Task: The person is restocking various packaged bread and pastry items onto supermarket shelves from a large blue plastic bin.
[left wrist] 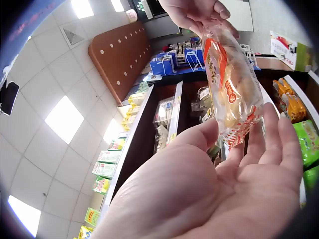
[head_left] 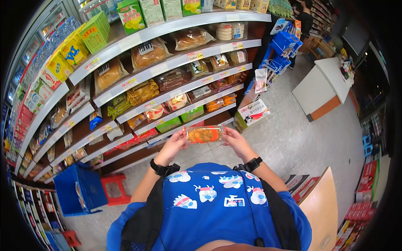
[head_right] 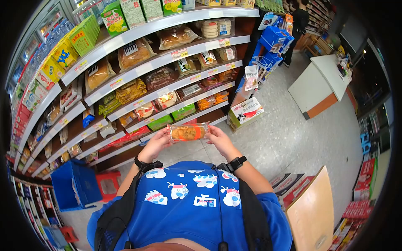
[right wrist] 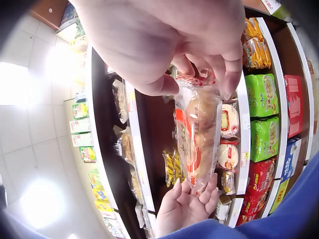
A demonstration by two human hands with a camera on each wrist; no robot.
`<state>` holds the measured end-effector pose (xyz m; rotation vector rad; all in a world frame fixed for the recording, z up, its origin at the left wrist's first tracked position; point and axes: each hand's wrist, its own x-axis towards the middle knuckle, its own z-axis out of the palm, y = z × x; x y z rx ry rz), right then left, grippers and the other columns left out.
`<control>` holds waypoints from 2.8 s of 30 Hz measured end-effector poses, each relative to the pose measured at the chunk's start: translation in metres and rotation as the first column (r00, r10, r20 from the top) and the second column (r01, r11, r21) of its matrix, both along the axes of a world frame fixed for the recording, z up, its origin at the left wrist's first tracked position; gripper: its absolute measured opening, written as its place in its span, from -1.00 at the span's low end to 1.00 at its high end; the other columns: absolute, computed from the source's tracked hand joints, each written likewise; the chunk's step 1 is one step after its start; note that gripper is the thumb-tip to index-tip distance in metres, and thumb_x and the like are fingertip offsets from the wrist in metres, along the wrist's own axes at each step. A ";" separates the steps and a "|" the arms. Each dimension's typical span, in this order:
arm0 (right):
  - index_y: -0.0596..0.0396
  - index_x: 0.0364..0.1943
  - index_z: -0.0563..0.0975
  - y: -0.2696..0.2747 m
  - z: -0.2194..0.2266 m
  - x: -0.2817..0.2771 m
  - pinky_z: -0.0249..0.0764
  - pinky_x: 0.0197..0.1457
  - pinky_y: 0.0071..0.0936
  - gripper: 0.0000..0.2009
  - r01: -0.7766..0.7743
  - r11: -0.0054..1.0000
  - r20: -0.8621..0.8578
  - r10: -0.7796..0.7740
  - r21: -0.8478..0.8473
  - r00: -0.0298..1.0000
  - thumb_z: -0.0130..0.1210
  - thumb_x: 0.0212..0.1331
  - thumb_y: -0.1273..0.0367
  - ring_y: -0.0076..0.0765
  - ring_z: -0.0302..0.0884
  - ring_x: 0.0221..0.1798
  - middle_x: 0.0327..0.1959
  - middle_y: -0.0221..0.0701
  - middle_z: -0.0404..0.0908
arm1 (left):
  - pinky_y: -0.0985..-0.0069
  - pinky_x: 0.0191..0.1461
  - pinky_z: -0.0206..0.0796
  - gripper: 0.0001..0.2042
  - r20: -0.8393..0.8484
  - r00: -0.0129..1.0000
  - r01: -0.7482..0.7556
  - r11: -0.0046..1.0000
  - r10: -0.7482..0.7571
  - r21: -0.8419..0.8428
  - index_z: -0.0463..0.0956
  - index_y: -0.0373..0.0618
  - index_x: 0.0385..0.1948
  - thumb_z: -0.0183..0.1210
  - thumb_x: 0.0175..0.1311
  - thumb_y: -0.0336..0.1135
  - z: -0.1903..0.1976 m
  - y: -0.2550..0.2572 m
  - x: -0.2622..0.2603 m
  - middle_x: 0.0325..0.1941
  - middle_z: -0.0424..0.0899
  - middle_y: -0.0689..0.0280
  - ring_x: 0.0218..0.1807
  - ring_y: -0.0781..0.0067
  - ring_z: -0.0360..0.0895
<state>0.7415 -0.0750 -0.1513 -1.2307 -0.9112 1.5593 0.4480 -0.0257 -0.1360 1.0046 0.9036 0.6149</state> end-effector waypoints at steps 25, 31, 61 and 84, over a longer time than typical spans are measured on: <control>-0.04 0.15 0.39 0.233 -0.078 0.071 0.33 -0.15 -0.54 -0.62 -0.176 0.952 -0.107 0.154 -0.251 0.982 -0.03 0.22 0.33 -0.67 0.36 -0.29 -0.35 -0.65 0.44 | 0.45 0.05 0.29 -0.48 0.122 0.972 -0.161 0.948 0.200 -0.273 0.17 -0.06 0.29 0.03 0.33 -0.13 -0.085 0.185 0.060 -0.08 0.52 0.36 -0.10 0.48 0.50; 0.00 0.08 0.44 0.286 -0.087 0.070 0.34 -0.13 -0.49 -0.65 -0.112 0.946 0.108 0.151 -0.303 0.983 -0.03 0.19 0.30 -0.60 0.38 -0.26 -0.33 -0.57 0.45 | 0.47 0.00 0.27 -0.68 -0.085 0.975 -0.219 0.959 0.206 -0.181 0.40 -0.03 0.06 0.06 0.33 -0.17 -0.091 0.237 0.075 -0.03 0.52 0.38 -0.03 0.47 0.47; 0.10 0.06 0.47 0.428 -0.135 0.092 0.31 0.19 -0.25 -0.64 -0.563 0.823 0.691 0.366 0.072 0.623 0.09 0.14 0.36 -0.12 0.38 0.16 0.07 -0.21 0.49 | 0.23 0.13 0.19 -0.68 -0.763 0.257 0.019 0.786 0.593 0.617 0.46 0.00 -0.02 0.05 0.28 -0.09 -0.224 0.296 0.125 0.05 0.48 0.22 0.09 0.28 0.40; 0.19 0.10 0.45 0.347 -0.129 0.076 0.40 0.13 -0.35 -0.56 -0.307 0.950 0.759 0.154 0.063 0.633 0.06 0.12 0.31 -0.02 0.49 0.07 -0.01 -0.03 0.54 | 0.53 -0.13 0.34 -0.72 -0.568 0.774 0.064 0.859 0.278 0.508 0.52 -0.16 -0.13 0.00 0.39 -0.15 -0.185 0.305 0.085 -0.26 0.57 0.34 -0.24 0.50 0.46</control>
